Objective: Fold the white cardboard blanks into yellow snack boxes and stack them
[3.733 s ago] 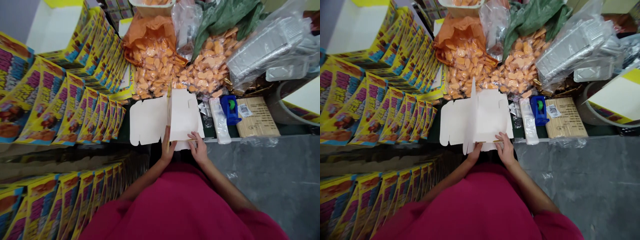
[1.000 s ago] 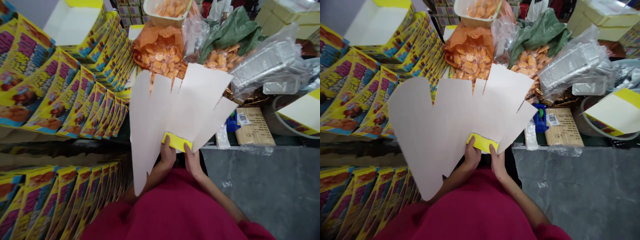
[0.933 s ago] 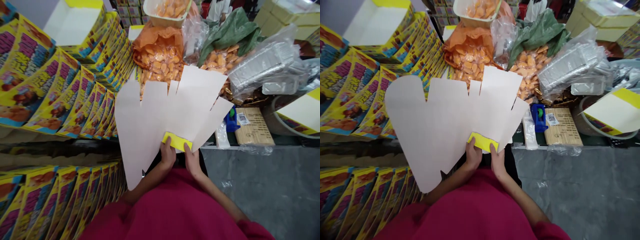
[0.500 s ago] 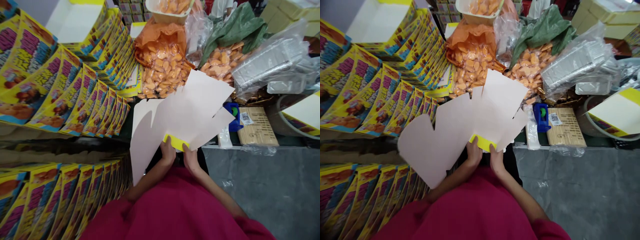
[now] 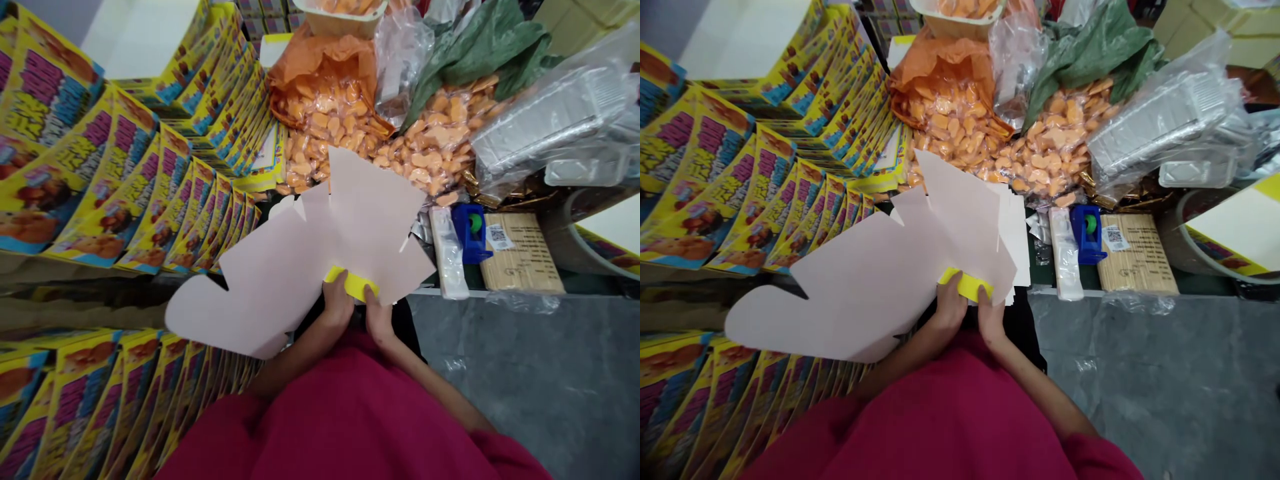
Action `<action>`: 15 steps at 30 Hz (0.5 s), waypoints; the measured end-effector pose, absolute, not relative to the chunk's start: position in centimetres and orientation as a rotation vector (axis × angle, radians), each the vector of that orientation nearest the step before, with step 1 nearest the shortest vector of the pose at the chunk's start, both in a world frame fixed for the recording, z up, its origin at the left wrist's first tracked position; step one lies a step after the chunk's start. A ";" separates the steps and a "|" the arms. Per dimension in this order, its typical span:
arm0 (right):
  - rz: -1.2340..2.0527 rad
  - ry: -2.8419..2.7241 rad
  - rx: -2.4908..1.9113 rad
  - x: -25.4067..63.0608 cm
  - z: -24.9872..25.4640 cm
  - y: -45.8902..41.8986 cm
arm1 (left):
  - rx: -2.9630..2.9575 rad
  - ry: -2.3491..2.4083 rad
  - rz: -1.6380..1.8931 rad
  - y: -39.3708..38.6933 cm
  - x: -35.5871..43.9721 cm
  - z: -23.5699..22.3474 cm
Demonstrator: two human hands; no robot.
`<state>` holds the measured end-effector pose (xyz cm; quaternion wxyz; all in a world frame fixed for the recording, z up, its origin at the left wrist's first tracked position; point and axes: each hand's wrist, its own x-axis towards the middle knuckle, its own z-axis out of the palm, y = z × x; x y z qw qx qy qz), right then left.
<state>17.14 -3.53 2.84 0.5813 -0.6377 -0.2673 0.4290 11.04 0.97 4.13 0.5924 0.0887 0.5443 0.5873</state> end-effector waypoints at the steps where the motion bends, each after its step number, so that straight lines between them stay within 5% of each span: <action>1: 1.007 -0.640 -1.497 17.1 2.8 -3.7 | 0.212 1.262 1.359 1.0 11.0 4.1; 15: 0.958 -0.626 -1.506 17.3 1.8 -4.0 | 0.230 1.256 1.380 2.2 11.4 4.4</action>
